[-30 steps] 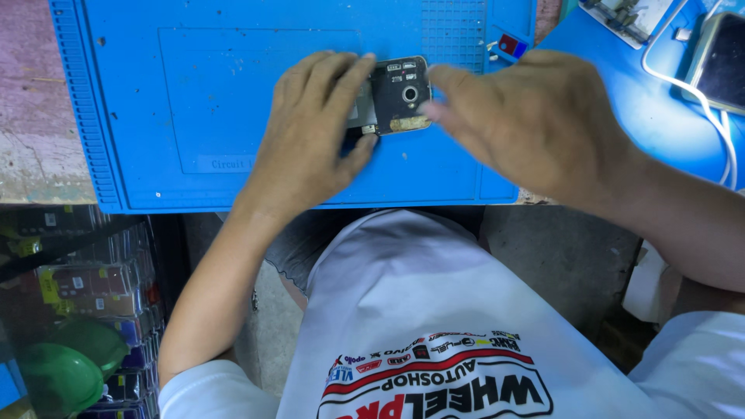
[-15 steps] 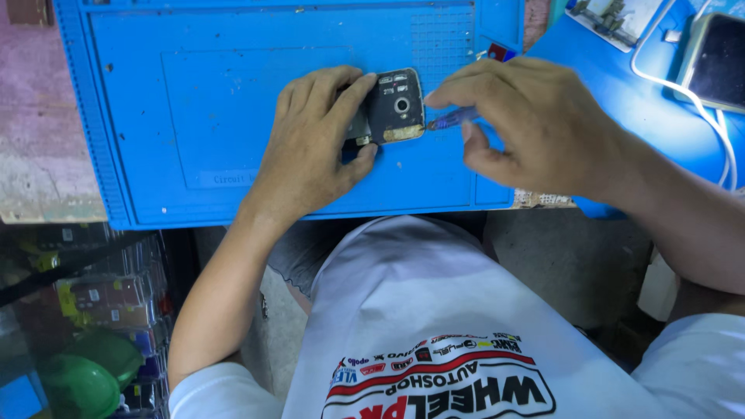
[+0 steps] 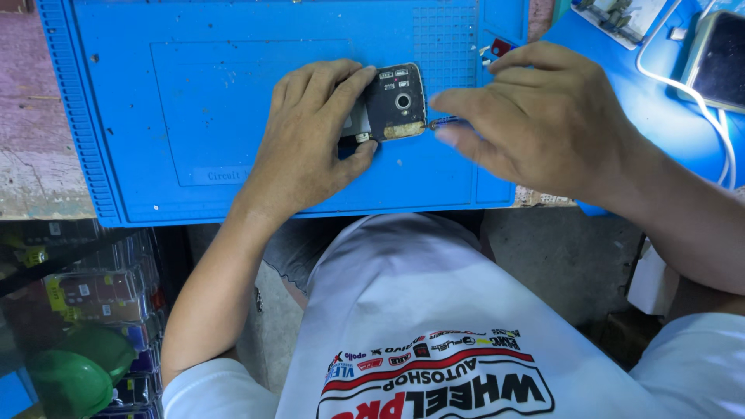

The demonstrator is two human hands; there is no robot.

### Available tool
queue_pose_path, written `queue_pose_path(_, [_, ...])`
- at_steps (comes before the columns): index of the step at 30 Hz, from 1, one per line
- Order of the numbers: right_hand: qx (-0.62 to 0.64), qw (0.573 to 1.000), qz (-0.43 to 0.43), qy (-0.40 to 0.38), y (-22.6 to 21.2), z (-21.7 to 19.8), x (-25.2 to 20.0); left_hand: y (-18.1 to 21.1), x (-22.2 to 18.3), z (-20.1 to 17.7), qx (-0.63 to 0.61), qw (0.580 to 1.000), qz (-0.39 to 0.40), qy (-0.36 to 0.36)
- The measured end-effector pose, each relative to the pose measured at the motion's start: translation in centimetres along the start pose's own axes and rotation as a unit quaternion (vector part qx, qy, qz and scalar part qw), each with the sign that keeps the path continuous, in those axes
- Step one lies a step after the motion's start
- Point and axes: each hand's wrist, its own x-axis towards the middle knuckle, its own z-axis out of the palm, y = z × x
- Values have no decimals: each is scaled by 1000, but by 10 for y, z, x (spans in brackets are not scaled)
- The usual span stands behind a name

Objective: The person disassembles a mobile phone on a blue mat by removing screws with a screwdriver and prying off internal parts with tweezers and by hand.

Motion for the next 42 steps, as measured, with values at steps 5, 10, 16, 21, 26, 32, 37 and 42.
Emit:
queue_pose_path(5, [-54, 998, -31, -18, -4, -6, 12, 2, -5, -4, 16, 1000, 0, 8])
queue_pose_path(10, [-77, 995, -41, -54, 2, -5, 7, -4, -23, -22, 85, 996, -19, 22])
queue_pose_path(16, [-25, 998, -10, -53, 6, -25, -1, -13, -35, -27, 68, 997, -39, 9])
queue_pose_path(21, [62, 977, 174, 107, 22, -2, -23, -14, -37, -26, 87, 996, -11, 35])
queue_pose_path(26, [-91, 990, 85, 70, 26, 50, -40, -17, -37, -24, 92, 995, -1, 45])
queue_pose_path(32, [-56, 998, 8, 28, -13, 68, -17, -16, -40, -19, 72, 996, -2, 57])
queue_pose_path(37, [-102, 994, -30, 0, -15, 73, -7, -16, -45, -18, 64, 996, -9, 58])
queue_pose_path(42, [-113, 992, -37, -44, -19, 72, -5, -20, -42, -16, 49, 997, -6, 65])
